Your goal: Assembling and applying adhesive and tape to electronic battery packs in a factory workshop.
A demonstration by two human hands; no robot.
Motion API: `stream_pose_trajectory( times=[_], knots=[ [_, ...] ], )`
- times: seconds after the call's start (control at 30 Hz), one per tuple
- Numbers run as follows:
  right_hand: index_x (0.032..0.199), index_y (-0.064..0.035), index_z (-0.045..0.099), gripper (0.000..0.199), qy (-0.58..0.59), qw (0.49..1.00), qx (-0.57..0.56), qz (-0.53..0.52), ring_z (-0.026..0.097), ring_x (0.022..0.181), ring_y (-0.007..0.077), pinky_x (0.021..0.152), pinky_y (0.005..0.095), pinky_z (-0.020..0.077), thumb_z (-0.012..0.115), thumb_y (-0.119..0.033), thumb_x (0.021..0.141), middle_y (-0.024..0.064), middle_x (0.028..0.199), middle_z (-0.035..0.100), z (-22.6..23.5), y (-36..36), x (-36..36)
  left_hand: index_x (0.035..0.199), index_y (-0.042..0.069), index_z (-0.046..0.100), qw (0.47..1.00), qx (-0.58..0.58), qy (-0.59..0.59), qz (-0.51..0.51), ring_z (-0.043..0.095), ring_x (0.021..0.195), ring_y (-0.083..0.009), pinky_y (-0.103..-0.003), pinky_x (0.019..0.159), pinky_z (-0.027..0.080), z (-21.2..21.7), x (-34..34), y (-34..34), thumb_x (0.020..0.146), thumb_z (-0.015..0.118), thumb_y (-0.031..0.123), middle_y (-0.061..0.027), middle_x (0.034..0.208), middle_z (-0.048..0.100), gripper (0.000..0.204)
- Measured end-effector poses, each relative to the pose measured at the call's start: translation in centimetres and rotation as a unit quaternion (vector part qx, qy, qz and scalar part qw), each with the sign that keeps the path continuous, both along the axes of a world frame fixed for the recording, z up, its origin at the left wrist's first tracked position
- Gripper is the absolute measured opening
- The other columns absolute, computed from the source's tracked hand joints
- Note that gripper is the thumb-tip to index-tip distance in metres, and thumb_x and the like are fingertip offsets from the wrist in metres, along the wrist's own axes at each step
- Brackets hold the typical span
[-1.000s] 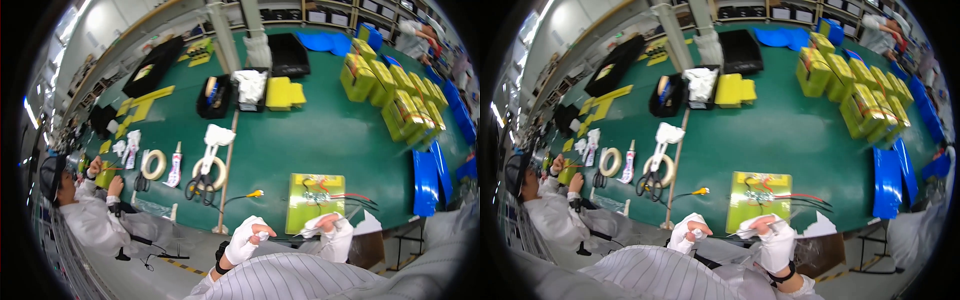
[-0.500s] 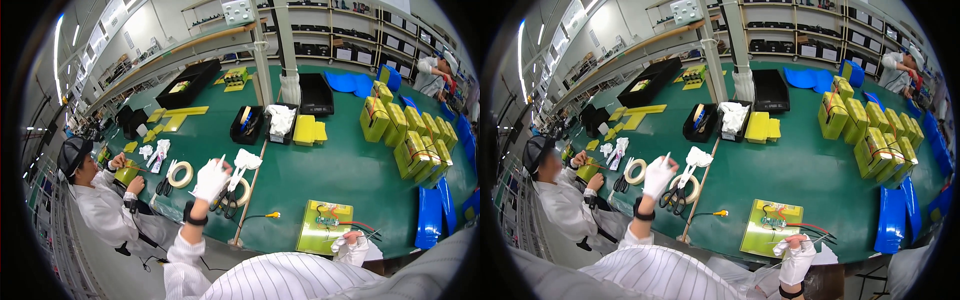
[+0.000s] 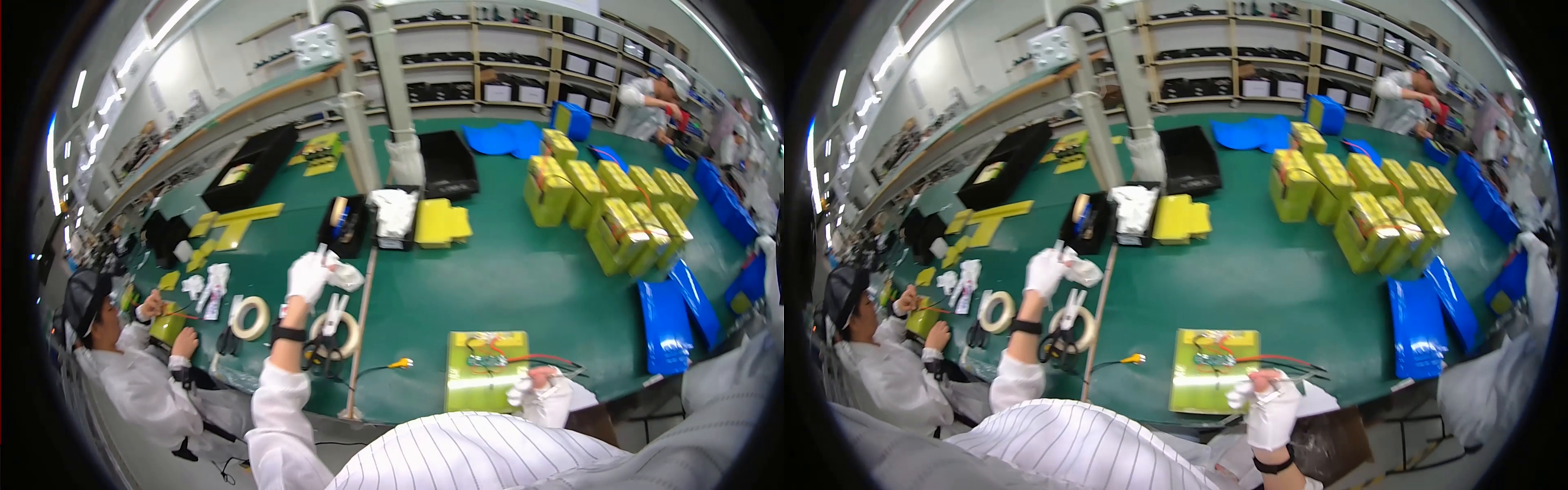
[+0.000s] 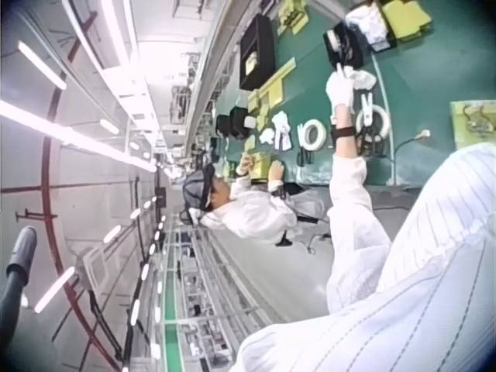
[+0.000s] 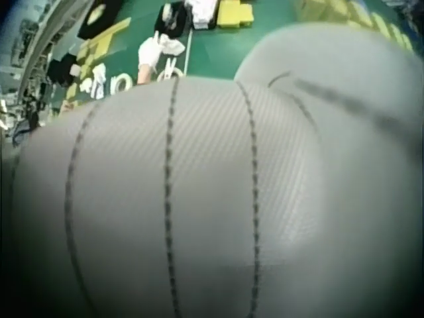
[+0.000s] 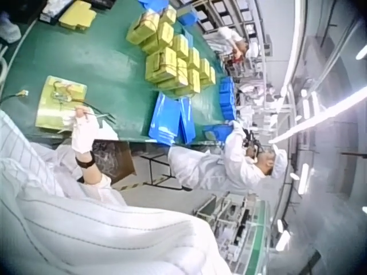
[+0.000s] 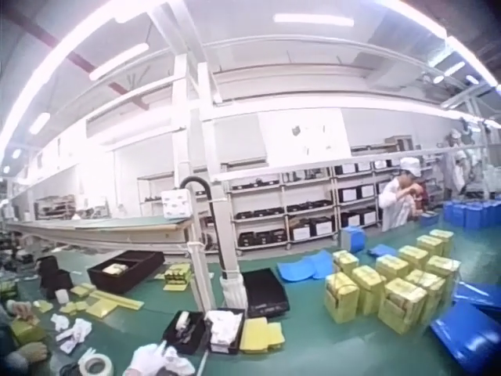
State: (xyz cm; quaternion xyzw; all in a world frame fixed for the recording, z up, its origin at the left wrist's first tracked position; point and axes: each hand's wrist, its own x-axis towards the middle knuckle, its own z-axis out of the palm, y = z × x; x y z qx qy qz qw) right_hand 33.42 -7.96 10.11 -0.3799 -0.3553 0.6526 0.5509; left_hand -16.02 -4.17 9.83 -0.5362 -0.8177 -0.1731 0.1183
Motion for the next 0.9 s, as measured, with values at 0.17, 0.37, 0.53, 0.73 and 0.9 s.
stream_pose_trajectory(
  times=[0.17, 0.37, 0.53, 0.73, 0.9],
  knots=[
    [0.101, 0.0063, 0.062, 0.032, 0.057, 0.992, 0.021, 0.108, 0.072, 0.071, 0.0248, 0.066, 0.0339, 0.0591, 0.074, -0.021, 0.090, 0.0181, 0.085, 0.072, 1.0, 0.0, -1.8, 0.096, 0.003, 0.064, 0.863, 0.138, -0.480, -0.069, 0.058, 0.075, -0.0088, -0.025, 0.066, 0.048, 8.1, 12.3, -5.9, 0.080, 0.078, 0.013, -0.0008, 0.082, 0.063, 0.023],
    [0.097, 0.0029, 0.070, 0.015, -0.012, 0.985, 0.076, 0.156, 0.068, 0.078, 0.0182, 0.071, 0.0301, 0.0543, 0.073, -0.010, 0.090, 0.0105, 0.087, 0.072, 1.5, -1.1, -3.6, 0.103, 0.002, 0.065, 0.737, -0.077, -0.654, -0.153, 0.051, 0.071, -0.0059, -0.022, 0.063, 0.041, 8.3, 22.4, -10.6, 0.083, 0.080, 0.023, 0.0011, 0.085, 0.061, 0.032],
    [0.094, 0.0000, 0.074, 0.009, -0.101, 0.981, 0.092, 0.137, 0.064, 0.080, 0.0125, 0.074, 0.0263, 0.0500, 0.074, -0.006, 0.088, 0.0054, 0.089, 0.072, 2.0, -1.9, -3.6, 0.103, 0.003, 0.065, 0.575, -0.138, -0.797, -0.121, 0.045, 0.067, -0.0019, -0.020, 0.057, 0.034, 7.1, 23.8, -11.9, 0.086, 0.079, 0.025, 0.0048, 0.079, 0.054, 0.031],
    [0.094, 0.0005, 0.074, 0.008, -0.113, 0.979, 0.112, 0.125, 0.064, 0.080, 0.0123, 0.073, 0.0264, 0.0504, 0.074, -0.004, 0.087, 0.0057, 0.088, 0.072, 1.6, -2.4, -3.3, 0.092, 0.004, 0.067, 0.677, -0.145, -0.691, -0.207, 0.051, 0.071, -0.0055, -0.021, 0.062, 0.040, 5.8, 24.9, -11.0, 0.083, 0.081, 0.018, 0.0023, 0.081, 0.060, 0.021],
    [0.093, 0.0010, 0.073, 0.007, -0.114, 0.977, 0.130, 0.127, 0.065, 0.079, 0.0129, 0.072, 0.0264, 0.0512, 0.074, -0.004, 0.088, 0.0070, 0.088, 0.072, 1.6, -2.3, -3.1, 0.091, 0.002, 0.068, 0.656, -0.118, -0.725, -0.175, 0.058, 0.078, -0.0071, -0.023, 0.070, 0.047, 5.8, 25.3, -11.1, 0.079, 0.081, 0.009, 0.0000, 0.086, 0.064, 0.019]
  ],
)
